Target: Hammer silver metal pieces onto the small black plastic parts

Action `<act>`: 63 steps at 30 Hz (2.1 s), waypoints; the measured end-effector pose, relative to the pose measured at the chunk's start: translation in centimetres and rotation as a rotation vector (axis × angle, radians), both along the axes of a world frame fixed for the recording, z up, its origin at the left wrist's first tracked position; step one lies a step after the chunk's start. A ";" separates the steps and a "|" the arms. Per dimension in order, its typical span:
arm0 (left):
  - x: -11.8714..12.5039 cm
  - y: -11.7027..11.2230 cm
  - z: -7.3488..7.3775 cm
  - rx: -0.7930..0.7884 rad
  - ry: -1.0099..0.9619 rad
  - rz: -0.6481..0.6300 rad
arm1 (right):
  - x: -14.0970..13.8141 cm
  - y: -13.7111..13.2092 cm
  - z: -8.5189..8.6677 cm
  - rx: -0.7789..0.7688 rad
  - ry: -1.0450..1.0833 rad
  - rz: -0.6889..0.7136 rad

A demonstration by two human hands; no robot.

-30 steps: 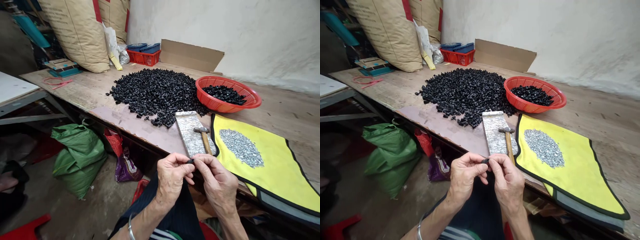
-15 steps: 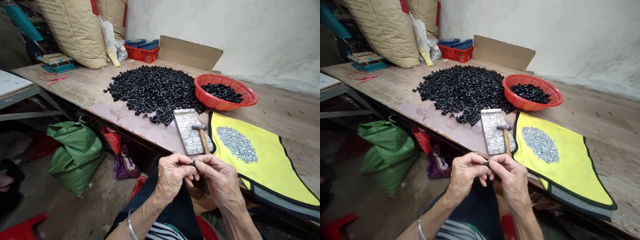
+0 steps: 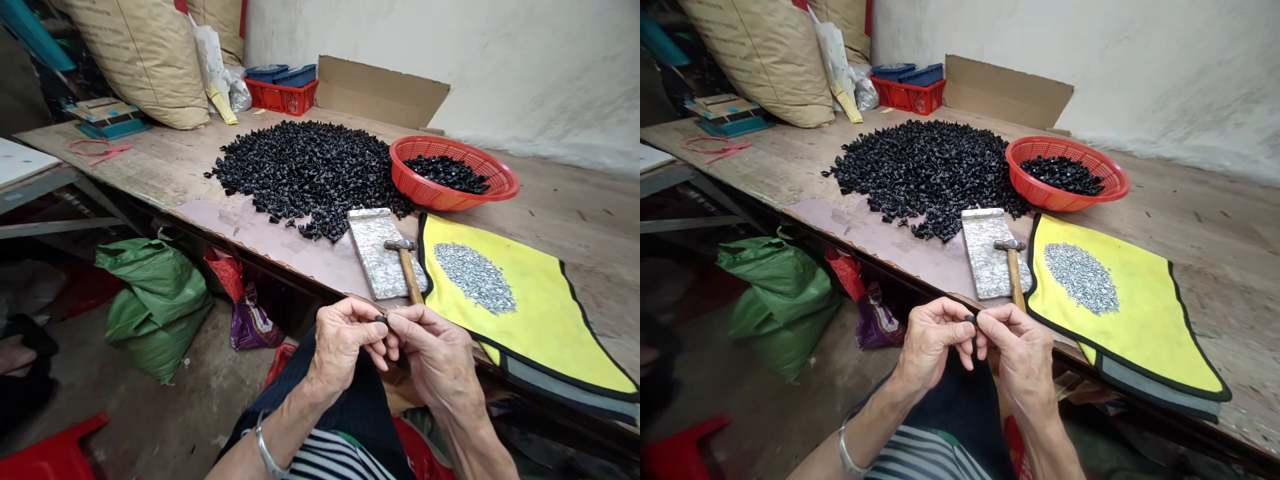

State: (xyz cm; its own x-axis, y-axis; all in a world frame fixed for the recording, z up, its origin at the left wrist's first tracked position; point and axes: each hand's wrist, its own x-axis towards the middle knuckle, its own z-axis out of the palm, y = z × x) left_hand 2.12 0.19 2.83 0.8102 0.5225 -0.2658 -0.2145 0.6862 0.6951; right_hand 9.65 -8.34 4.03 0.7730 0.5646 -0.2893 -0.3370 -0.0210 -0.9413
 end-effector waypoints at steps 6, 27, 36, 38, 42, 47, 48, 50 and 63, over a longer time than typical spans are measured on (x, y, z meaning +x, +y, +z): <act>0.1 0.3 -0.2 0.003 0.003 -0.015 | 0.1 0.5 0.0 0.049 0.101 0.028; -0.5 1.1 0.1 0.054 0.022 0.026 | -0.3 1.5 0.8 0.048 0.093 0.085; -0.9 1.0 0.8 0.136 0.162 0.057 | -1.0 1.4 0.6 -0.177 -0.287 0.039; -0.9 0.9 1.1 0.165 0.214 0.069 | -1.2 1.4 0.4 -0.177 -0.329 0.012; -0.9 0.9 0.9 0.167 0.177 0.078 | -1.1 1.6 0.2 -0.060 -0.157 0.059; -0.9 1.2 0.3 0.078 0.037 0.033 | -0.7 1.5 0.6 0.030 -0.004 0.079; -1.0 1.3 0.3 0.060 0.029 0.018 | -0.6 1.4 0.7 0.024 -0.008 0.091; -1.1 1.5 0.2 0.028 0.021 -0.011 | -0.4 1.2 0.8 0.004 0.018 0.136; -1.2 1.9 -0.1 -0.020 -0.014 -0.056 | -0.2 1.1 0.7 0.001 0.120 0.167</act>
State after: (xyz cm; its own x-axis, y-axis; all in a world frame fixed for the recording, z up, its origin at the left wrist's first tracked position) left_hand 0.91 2.10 2.74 0.8416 0.4711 -0.2642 -0.1853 0.7113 0.6780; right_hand 9.43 -7.21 4.77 0.6286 0.6825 -0.3730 -0.4386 -0.0850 -0.8947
